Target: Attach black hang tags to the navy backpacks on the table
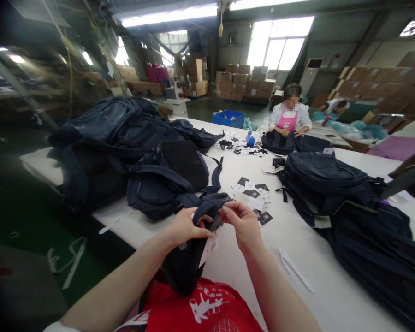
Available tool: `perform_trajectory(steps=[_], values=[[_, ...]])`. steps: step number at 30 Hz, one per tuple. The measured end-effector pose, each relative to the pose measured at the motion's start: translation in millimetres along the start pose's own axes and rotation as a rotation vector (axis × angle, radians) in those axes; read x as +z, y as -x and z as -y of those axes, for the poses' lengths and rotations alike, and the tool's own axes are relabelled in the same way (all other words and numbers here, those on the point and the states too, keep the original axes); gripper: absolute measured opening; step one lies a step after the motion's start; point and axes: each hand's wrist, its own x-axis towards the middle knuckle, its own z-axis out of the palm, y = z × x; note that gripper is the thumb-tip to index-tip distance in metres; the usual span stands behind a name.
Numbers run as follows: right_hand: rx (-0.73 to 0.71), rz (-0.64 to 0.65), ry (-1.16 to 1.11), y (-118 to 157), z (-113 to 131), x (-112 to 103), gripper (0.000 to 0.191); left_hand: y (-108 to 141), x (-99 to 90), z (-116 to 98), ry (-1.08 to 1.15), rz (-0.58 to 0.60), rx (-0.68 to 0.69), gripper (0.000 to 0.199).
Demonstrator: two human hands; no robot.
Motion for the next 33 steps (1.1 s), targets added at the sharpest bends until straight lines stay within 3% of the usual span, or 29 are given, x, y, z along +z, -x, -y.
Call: perform_trajectory(steps=[2, 4, 7, 9, 13, 17, 19, 23, 26, 28, 33], values=[[0.043, 0.062, -0.015, 2, 1, 22, 0.03, 1, 3.6, 0, -0.158, 0.01, 0.081, 0.051], [0.075, 0.125, -0.008, 1, 0, 40, 0.031, 2, 7.4, 0, -0.279, -0.027, 0.138, 0.035], [0.002, 0.166, 0.038, -3, 3, 51, 0.028, 3, 8.7, 4, -0.252, -0.089, 0.102, 0.016], [-0.17, 0.137, 0.184, -4, 9, 46, 0.023, 3, 5.1, 8, -0.113, -0.127, 0.02, 0.019], [-0.534, 0.074, 0.828, 6, 18, 23, 0.023, 5, -7.5, 14, 0.128, -0.188, -0.035, 0.03], [-0.45, 0.19, 1.235, 26, 6, 9, 0.042, 5, -14.2, 16, 0.151, -0.232, 0.007, 0.03], [-0.412, 0.19, 1.298, 32, -2, 6, 0.044, 4, -14.3, 16, 0.185, -0.227, -0.001, 0.029], [-0.486, 0.11, 1.298, 34, -7, 2, 0.034, 2, -12.6, 17, 0.226, -0.226, 0.02, 0.029], [-0.543, 0.098, 1.212, 33, -3, 0, 0.016, 1, -12.2, 16, 0.229, -0.236, 0.032, 0.03], [-0.653, 0.094, 1.146, 35, -1, 0, 0.004, 2, -12.2, 14, 0.227, -0.252, 0.028, 0.032], [-1.095, 0.022, 1.3, 44, -16, 3, 0.011, 1, -10.9, 12, 0.323, -0.271, -0.051, 0.038]])
